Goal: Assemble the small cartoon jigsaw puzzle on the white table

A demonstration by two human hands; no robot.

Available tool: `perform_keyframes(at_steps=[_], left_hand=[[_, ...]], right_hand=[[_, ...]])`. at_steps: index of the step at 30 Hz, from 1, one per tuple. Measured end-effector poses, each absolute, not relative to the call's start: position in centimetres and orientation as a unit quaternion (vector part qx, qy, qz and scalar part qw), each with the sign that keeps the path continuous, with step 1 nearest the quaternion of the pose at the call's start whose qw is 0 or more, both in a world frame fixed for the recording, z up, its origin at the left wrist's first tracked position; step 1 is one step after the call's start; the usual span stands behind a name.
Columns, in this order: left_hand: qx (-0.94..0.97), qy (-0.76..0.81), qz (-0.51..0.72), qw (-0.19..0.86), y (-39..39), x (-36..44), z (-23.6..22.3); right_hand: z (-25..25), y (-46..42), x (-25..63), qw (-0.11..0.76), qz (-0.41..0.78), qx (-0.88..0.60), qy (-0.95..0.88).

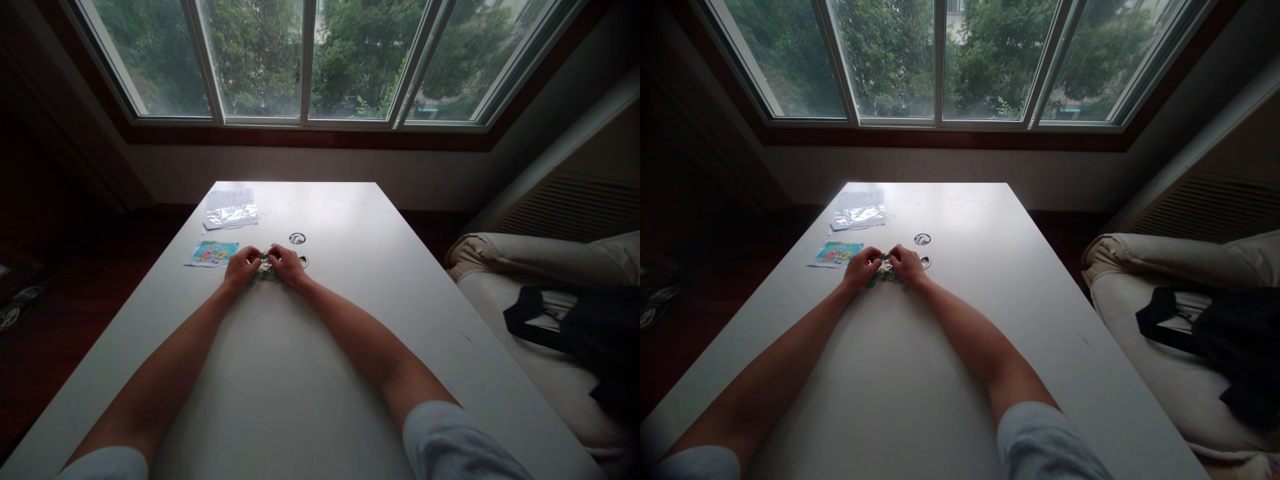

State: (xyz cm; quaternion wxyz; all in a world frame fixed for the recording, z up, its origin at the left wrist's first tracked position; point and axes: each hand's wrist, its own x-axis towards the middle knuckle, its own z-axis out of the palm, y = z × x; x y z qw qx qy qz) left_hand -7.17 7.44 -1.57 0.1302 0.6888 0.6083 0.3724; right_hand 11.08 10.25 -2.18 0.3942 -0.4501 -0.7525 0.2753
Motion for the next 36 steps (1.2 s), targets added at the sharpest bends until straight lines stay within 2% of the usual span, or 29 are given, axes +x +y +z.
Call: perform_keyframes(at_steps=[10, 24, 36], left_hand=[[0.678, 0.602, 0.395, 0.149, 7.67, -7.42, -1.83], [0.7, 0.567, 0.391, 0.19, 7.65, -7.32, -1.9], [0.711, 0.581, 0.369, 0.142, 7.09, -6.77, -1.01]], right_hand=[[-1.79, 10.28, 11.31, 0.382, 0.295, -0.438, -0.759], [-1.79, 9.95, 10.96, 0.369, 0.226, -0.496, -0.753], [-1.59, 9.77, 10.8, 0.366, 0.209, -0.505, -0.753]])
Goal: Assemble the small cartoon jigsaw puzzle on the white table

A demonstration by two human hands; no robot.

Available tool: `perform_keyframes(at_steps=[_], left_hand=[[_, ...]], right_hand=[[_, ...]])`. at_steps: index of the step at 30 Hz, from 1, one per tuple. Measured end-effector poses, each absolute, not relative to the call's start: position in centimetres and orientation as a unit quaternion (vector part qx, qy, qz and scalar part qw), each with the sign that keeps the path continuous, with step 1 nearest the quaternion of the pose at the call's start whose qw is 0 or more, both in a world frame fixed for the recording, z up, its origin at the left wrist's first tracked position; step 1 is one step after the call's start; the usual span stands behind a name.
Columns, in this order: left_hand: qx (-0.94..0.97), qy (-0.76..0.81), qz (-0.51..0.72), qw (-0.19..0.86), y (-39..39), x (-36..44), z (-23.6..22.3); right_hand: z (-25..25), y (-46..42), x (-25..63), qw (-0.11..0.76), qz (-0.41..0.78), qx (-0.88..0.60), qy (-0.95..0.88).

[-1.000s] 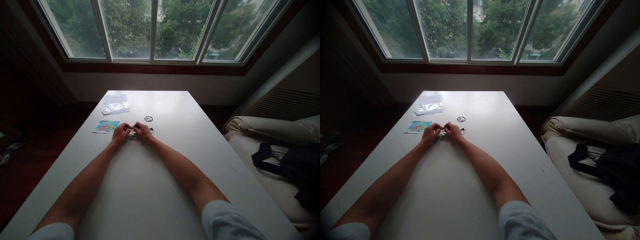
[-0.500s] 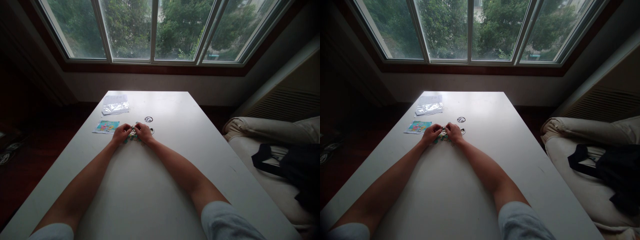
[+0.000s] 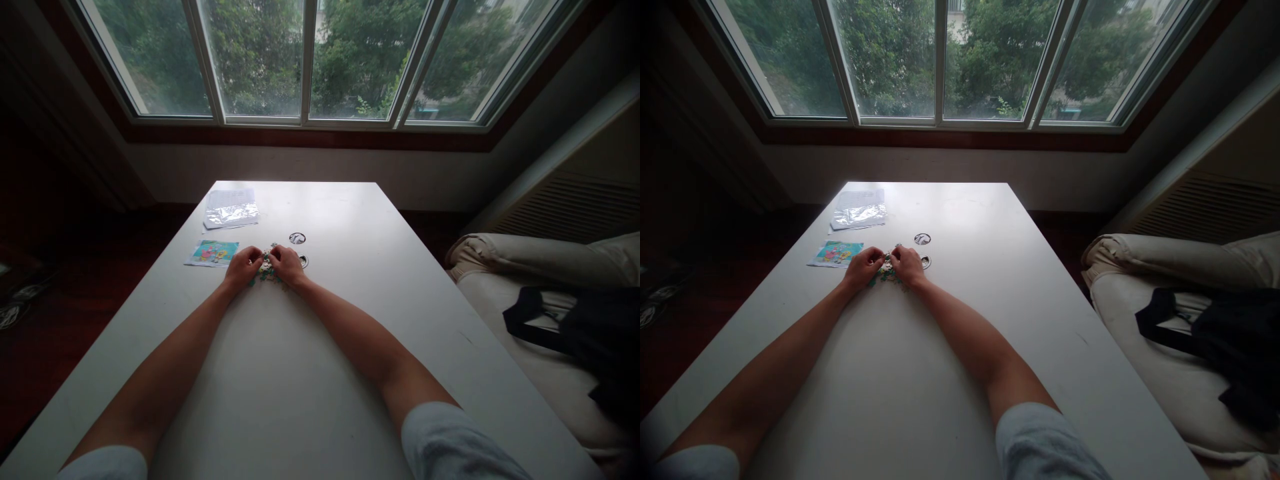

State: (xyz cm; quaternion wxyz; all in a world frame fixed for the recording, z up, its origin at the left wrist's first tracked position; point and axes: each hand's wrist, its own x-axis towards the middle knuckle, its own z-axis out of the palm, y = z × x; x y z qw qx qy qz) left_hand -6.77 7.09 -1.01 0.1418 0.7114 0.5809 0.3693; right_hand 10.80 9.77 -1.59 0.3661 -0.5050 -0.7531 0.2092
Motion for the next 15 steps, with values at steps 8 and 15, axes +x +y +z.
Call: perform_keyframes(at_steps=[8, 15], left_hand=[[0.718, 0.581, 0.353, 0.147, 7.43, -7.0, -1.48], [0.705, 0.595, 0.365, 0.129, 7.61, -7.18, -1.59]], right_hand=[[-1.38, 9.86, 11.05, 0.367, 0.248, -0.472, -0.762], [-1.24, 9.78, 11.16, 0.367, 0.265, -0.443, -0.774]])
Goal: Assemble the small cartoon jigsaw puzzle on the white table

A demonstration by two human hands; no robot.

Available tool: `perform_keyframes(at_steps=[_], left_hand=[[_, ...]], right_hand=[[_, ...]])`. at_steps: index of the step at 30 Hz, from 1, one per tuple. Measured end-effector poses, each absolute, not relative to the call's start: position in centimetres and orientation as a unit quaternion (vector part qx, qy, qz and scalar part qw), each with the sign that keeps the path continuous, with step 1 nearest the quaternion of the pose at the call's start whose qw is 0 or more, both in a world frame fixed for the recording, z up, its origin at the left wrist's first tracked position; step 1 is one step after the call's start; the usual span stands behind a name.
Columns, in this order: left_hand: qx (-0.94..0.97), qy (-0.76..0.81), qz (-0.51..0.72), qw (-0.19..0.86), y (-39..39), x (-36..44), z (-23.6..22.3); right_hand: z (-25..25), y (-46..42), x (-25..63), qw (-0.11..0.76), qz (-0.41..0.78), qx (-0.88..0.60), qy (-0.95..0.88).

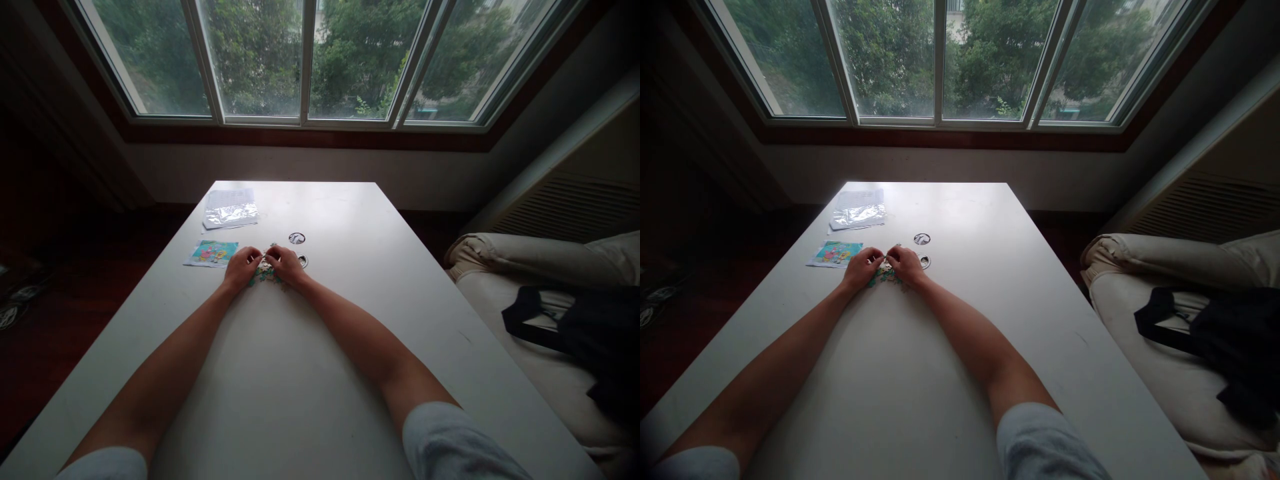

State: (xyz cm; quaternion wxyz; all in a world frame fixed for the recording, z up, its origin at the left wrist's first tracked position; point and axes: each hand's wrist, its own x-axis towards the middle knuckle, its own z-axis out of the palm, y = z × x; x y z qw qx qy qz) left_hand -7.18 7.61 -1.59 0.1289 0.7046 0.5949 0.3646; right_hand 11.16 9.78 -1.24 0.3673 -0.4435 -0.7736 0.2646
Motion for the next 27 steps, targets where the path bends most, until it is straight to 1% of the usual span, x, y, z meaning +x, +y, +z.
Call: perform_keyframes(at_steps=[7, 12, 16, 18, 20, 24, 27], left_hand=[[0.686, 0.604, 0.377, 0.149, 7.4, -7.2, -1.5], [0.66, 0.611, 0.41, 0.155, 7.6, -7.3, -1.6], [0.656, 0.616, 0.408, 0.155, 8.0, -8.4, -0.6], [0.661, 0.634, 0.371, 0.153, 8.2, -9.1, 0.3], [0.685, 0.642, 0.308, 0.154, 8.1, -9.9, 1.2], [0.756, 0.619, 0.172, 0.124, 7.6, -10.8, 2.2], [0.79, 0.591, 0.128, 0.097, 7.2, -10.9, 2.1]], right_hand=[[-1.4, 9.6, 10.9, 0.367, 0.218, -0.473, -0.77], [-1.5, 9.5, 10.9, 0.383, 0.217, -0.459, -0.771], [-1.6, 9.4, 11.0, 0.369, 0.209, -0.452, -0.784], [-1.6, 9.3, 11.0, 0.361, 0.206, -0.447, -0.792], [-1.6, 9.3, 11.0, 0.358, 0.203, -0.443, -0.796], [-1.7, 9.3, 10.9, 0.359, 0.197, -0.439, -0.8], [-1.8, 9.3, 10.9, 0.363, 0.191, -0.434, -0.802]])
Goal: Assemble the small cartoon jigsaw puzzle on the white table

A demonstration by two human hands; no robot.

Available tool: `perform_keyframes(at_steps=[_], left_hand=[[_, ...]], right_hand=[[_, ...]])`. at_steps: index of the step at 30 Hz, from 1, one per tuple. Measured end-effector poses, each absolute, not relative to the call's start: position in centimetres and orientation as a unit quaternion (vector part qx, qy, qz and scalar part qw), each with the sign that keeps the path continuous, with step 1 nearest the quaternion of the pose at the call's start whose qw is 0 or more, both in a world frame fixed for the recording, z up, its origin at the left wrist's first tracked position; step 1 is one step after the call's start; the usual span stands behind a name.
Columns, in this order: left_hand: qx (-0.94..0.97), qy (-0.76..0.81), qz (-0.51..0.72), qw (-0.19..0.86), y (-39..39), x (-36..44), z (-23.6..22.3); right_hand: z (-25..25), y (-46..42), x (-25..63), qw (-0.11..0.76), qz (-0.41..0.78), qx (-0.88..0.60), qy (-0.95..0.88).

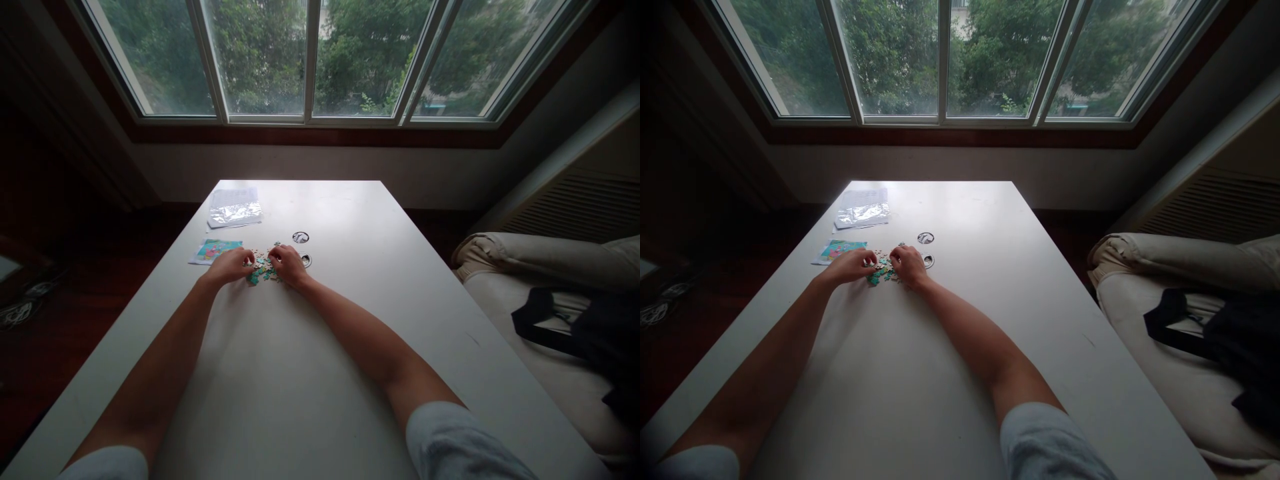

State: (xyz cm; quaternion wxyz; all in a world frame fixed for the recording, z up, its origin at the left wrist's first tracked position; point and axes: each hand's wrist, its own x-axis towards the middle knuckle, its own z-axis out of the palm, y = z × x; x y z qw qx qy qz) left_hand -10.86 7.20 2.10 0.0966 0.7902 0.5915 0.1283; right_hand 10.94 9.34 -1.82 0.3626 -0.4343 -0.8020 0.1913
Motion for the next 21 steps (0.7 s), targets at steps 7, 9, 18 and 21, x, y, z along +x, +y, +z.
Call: perform_keyframes(at_steps=[7, 9, 18, 21], left_hand=[[0.795, 0.589, 0.109, 0.097, 6.8, -9.9, 2.5], [0.789, 0.596, 0.111, 0.103, 6.7, -9.8, 2.8], [0.755, 0.627, 0.17, 0.087, 7.4, -10.1, 1.8], [0.742, 0.632, 0.208, 0.085, 7.8, -10.3, 0.9]], right_hand=[[-2.0, 9.6, 10.9, 0.365, 0.183, -0.429, -0.806], [-2.0, 9.6, 11.0, 0.358, 0.18, -0.427, -0.81], [-0.5, 7.7, 10.6, 0.257, 0.096, -0.276, -0.921], [-0.1, 6.8, 10.2, 0.229, 0.063, -0.255, -0.937]])
